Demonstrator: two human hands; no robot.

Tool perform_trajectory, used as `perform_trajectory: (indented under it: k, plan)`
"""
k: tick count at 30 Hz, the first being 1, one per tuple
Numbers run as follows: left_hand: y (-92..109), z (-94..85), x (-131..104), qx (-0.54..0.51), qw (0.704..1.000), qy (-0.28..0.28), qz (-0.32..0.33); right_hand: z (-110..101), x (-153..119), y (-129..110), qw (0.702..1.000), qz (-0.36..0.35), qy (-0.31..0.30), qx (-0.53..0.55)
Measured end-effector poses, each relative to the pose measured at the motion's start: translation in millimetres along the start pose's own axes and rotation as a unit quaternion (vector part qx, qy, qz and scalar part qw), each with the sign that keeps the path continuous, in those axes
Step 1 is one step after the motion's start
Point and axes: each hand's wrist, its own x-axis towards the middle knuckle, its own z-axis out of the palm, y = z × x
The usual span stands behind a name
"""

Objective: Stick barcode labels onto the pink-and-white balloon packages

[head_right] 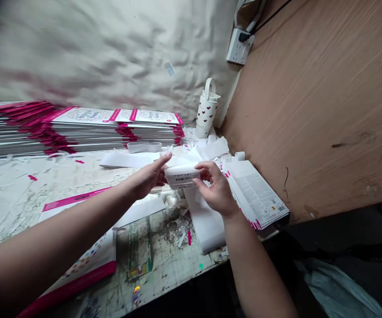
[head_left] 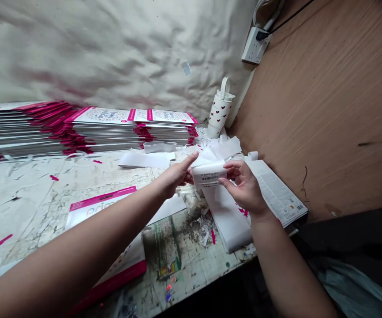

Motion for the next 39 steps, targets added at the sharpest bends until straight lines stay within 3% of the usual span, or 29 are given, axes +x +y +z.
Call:
perform_trajectory:
  k: [3,5,9,13,17,21,27,32,39]
  plan:
    - [-1.9,-6.2,-3.6,0.047,0.998,-0.032,-0.024,-1.5,-1.0,3.5,1.000,0.017,0.003,0.014]
    - [-2.4,-7.0,-8.2,0.049,0.997,-0.050,0.023,-1.9,-2.2,6.4,0.999,0.032,0.008,0.021]
    - [-0.7,-3.2,-13.1,-0.109,0.984,-0.062,0.127,0.4,-3.3,10.0,0.998,0.048,0.009,0.031]
    - [0.7,5.5,-10.1,-0.189,0.966,-0.140,0.110,5.5,-2.3,11.2,0.998,0.056,-0.018,0.015]
    - [-0.2,15.7,-6.1,-0.259,0.957,-0.111,0.066,8.6,-2.7,6.2,0.990,-0.008,0.022,-0.139]
    - [-2.6,22.2,-5.7,-0.290,0.951,-0.086,0.058,8.9,-4.9,-1.3,0.945,-0.123,0.060,-0.298]
    - [-4.2,27.6,-8.9,-0.302,0.947,-0.086,0.070,7.6,-7.7,-3.6,0.924,-0.160,0.087,-0.336]
    - [-2.7,31.5,-13.3,-0.315,0.946,-0.054,0.057,8.0,-13.1,-1.6,0.884,-0.221,0.073,-0.405]
    - [-0.4,35.2,-8.6,-0.291,0.956,-0.034,0.023,8.9,-21.1,3.2,0.826,-0.250,0.122,-0.490]
